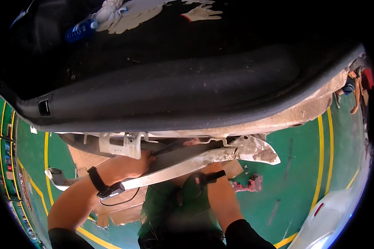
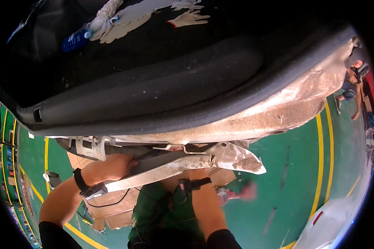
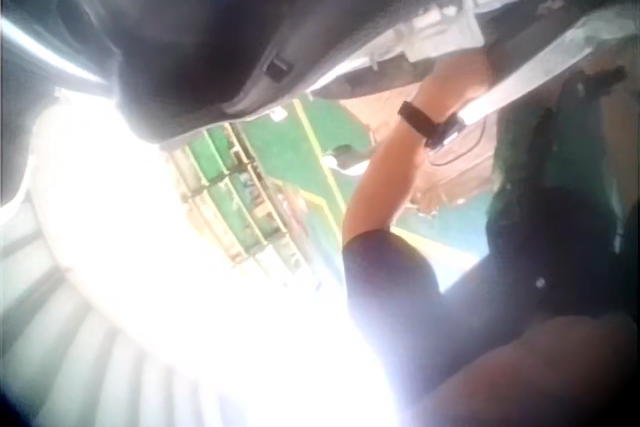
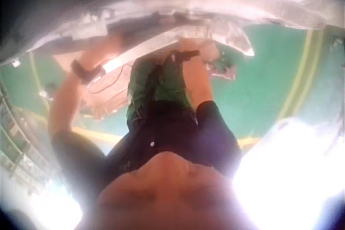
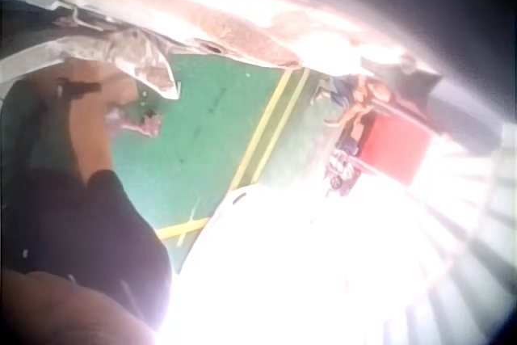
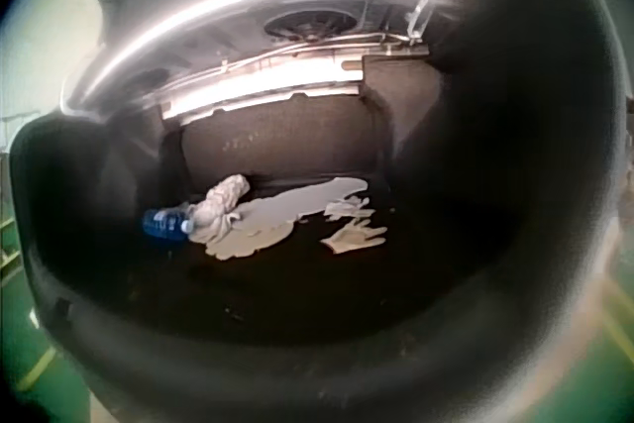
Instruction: The person manipulates the internal structure and a white metal bracket behind a damaged car bumper while kneeling behind the open trunk. They move the metal bar and attempt to secure or align parts by hand.
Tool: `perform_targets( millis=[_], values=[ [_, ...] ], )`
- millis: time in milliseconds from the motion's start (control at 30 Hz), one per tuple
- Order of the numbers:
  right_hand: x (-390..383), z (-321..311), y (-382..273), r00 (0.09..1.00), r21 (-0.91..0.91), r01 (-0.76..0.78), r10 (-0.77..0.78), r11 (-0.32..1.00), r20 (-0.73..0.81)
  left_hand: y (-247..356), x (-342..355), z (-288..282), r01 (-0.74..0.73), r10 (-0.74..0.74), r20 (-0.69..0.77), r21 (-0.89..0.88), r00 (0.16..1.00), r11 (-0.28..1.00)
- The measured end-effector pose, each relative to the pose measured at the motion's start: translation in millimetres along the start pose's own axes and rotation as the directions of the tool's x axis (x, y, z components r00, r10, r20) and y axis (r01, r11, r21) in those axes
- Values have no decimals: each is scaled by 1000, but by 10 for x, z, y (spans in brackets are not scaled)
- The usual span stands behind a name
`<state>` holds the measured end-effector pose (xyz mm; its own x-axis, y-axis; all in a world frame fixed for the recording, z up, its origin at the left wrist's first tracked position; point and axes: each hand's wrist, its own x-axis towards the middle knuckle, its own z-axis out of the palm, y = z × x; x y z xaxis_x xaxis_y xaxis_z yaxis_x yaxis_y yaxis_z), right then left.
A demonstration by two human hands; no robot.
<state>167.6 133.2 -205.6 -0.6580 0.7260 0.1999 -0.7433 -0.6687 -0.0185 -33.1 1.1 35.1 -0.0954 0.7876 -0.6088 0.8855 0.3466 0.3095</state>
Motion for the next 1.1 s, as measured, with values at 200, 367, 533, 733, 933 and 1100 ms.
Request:
perform_targets(
  millis=[200,367,533,733,933,1100],
  values=[
    [-22,-25,-82,998,-27,-6,5,1000,-66,-82,-87,-25,-166,175,-140,79,974,983],
    [-25,-61,-119,996,-43,-5,1,999,-87,84,-238,-256,-337,381,-447,178,810,925],
    [-30,-63,-157,994,-46,-2,-3,999,-110,82,-486,-297,-174,164,-400,12,902,985],
    [-22,-111,-131,989,-71,-1,-10,998,-148,246,-1067,-275,118,-110,-347,1,932,993],
    [-47,-156,-35,980,-91,-10,-8,996,-199,491,-1672,78,172,-205,-136,-220,969,960],
    [-119,-169,-77,975,-142,-14,-17,990,-220,643,-1582,521,265,-253,94,-502,963,823]
  ],
)
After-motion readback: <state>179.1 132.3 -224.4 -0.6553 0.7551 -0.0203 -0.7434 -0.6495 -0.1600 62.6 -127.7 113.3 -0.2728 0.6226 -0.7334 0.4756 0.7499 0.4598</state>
